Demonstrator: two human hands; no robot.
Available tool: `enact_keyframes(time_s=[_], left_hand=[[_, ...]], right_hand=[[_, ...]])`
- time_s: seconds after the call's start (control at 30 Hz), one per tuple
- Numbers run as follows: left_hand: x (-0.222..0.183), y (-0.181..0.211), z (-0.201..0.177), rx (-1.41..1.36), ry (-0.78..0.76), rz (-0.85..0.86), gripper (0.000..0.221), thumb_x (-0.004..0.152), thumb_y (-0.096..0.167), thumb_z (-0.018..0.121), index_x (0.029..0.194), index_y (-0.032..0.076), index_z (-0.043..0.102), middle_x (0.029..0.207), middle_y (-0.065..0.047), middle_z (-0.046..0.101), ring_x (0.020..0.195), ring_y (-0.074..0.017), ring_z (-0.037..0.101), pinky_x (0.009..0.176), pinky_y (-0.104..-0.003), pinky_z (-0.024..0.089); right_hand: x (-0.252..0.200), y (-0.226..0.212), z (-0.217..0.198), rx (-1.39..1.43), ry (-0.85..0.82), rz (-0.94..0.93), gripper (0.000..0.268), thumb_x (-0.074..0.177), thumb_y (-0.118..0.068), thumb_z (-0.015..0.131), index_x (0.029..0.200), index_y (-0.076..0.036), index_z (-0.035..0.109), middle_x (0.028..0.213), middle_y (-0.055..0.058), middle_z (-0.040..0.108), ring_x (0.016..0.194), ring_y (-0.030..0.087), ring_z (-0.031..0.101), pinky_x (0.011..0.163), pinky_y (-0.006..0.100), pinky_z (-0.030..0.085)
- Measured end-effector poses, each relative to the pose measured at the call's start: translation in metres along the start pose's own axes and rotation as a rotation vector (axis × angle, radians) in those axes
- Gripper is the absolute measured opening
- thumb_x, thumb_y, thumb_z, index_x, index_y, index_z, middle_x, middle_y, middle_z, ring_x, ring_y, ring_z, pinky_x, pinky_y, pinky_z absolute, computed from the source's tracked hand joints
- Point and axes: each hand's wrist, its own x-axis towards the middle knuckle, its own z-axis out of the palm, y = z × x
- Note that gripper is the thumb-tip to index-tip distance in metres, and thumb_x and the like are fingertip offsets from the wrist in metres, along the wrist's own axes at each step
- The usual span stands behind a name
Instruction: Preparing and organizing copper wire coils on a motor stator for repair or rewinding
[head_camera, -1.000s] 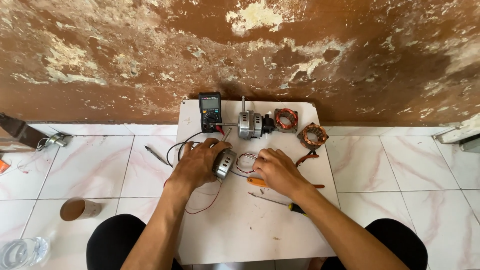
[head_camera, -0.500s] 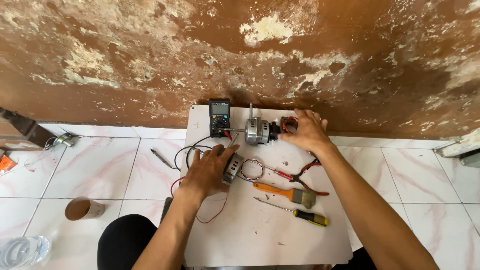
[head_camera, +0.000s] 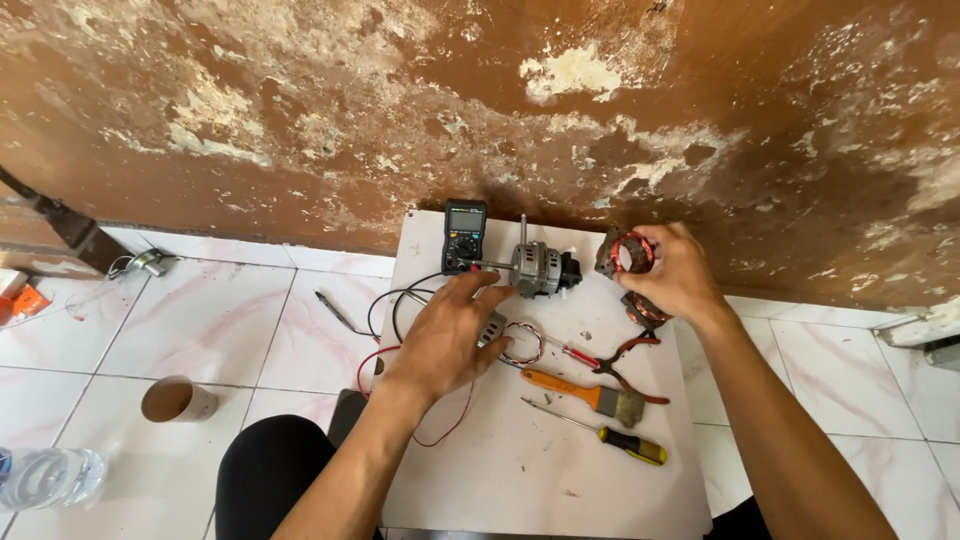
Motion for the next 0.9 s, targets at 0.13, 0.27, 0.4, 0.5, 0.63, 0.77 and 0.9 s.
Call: enact_keyframes(time_s=[0.13, 0.27, 0.4, 0.5, 0.63, 0.77, 0.9], left_hand=[[-0.009, 0.025, 0.003, -0.28, 0.069, 0.05, 0.067, 0.083, 0.019, 0.081, 0.144, 0.01, 0.055, 0.144, -0.022, 0.054, 0.137, -0.0435, 0.049, 0.111, -0.054, 0.045], [-0.012, 0.041, 0.026, -0.859, -0.02, -0.067, 0.09, 0.09, 0.037, 0.069, 0.158, -0.003, 0.025, 0.153, -0.041, 0.034, 0.137, -0.0597, 0.042, 0.112, -0.064, 0.041], [-0.023, 0.047, 0.037, -0.936, -0.063, -0.146, 0.077, 0.1, 0.05, 0.045, 0.161, 0.005, 0.027, 0.149, -0.041, 0.042, 0.138, -0.0603, 0.039, 0.112, -0.065, 0.037], [-0.021, 0.045, 0.045, -0.93, 0.02, -0.181, 0.069, 0.102, 0.05, 0.039, 0.156, 0.008, 0.039, 0.138, -0.04, 0.053, 0.133, -0.0598, 0.047, 0.11, -0.065, 0.04], [-0.016, 0.029, 0.061, -1.061, 0.116, -0.26, 0.068, 0.103, 0.054, 0.033, 0.148, 0.006, 0.05, 0.127, -0.042, 0.06, 0.118, -0.056, 0.063, 0.102, -0.062, 0.05], [-0.011, 0.025, 0.059, -1.4, 0.173, -0.484, 0.067, 0.097, 0.05, 0.035, 0.133, -0.003, 0.056, 0.104, -0.022, 0.067, 0.084, -0.0279, 0.067, 0.067, -0.042, 0.063], [-0.01, 0.029, 0.057, -1.383, 0.114, -0.597, 0.076, 0.093, 0.056, 0.034, 0.133, -0.004, 0.058, 0.108, -0.024, 0.066, 0.086, -0.0314, 0.068, 0.064, -0.043, 0.064]], right_hand=[[-0.059, -0.094, -0.046, 0.337, -0.026, 0.057, 0.075, 0.066, -0.013, 0.092, 0.133, 0.007, 0.064, 0.109, 0.025, 0.061, 0.094, 0.032, 0.062, 0.078, 0.038, 0.05], [-0.102, -0.121, -0.025, 0.896, -0.176, 0.219, 0.067, 0.067, -0.007, 0.089, 0.128, 0.009, 0.066, 0.105, 0.025, 0.072, 0.089, 0.028, 0.07, 0.078, 0.038, 0.059], [-0.132, -0.138, 0.002, 1.063, -0.296, 0.389, 0.059, 0.074, -0.015, 0.084, 0.126, 0.009, 0.068, 0.105, 0.024, 0.073, 0.087, 0.026, 0.071, 0.072, 0.039, 0.061], [-0.137, -0.147, 0.0, 1.071, -0.309, 0.347, 0.056, 0.079, -0.015, 0.083, 0.127, 0.01, 0.067, 0.103, 0.022, 0.074, 0.085, 0.024, 0.071, 0.07, 0.036, 0.06], [-0.141, -0.143, -0.007, 1.135, -0.335, 0.261, 0.057, 0.084, -0.015, 0.078, 0.134, 0.009, 0.064, 0.108, 0.026, 0.075, 0.087, 0.027, 0.072, 0.071, 0.039, 0.062], [-0.144, -0.148, -0.024, 0.687, -0.117, 0.027, 0.056, 0.087, -0.017, 0.07, 0.137, 0.0, 0.051, 0.106, 0.014, 0.067, 0.091, 0.02, 0.066, 0.075, 0.033, 0.057], [-0.14, -0.157, -0.033, 0.342, 0.009, -0.393, 0.029, 0.089, -0.015, 0.068, 0.116, -0.004, 0.07, 0.138, 0.015, 0.056, 0.126, 0.03, 0.054, 0.106, 0.044, 0.044]])
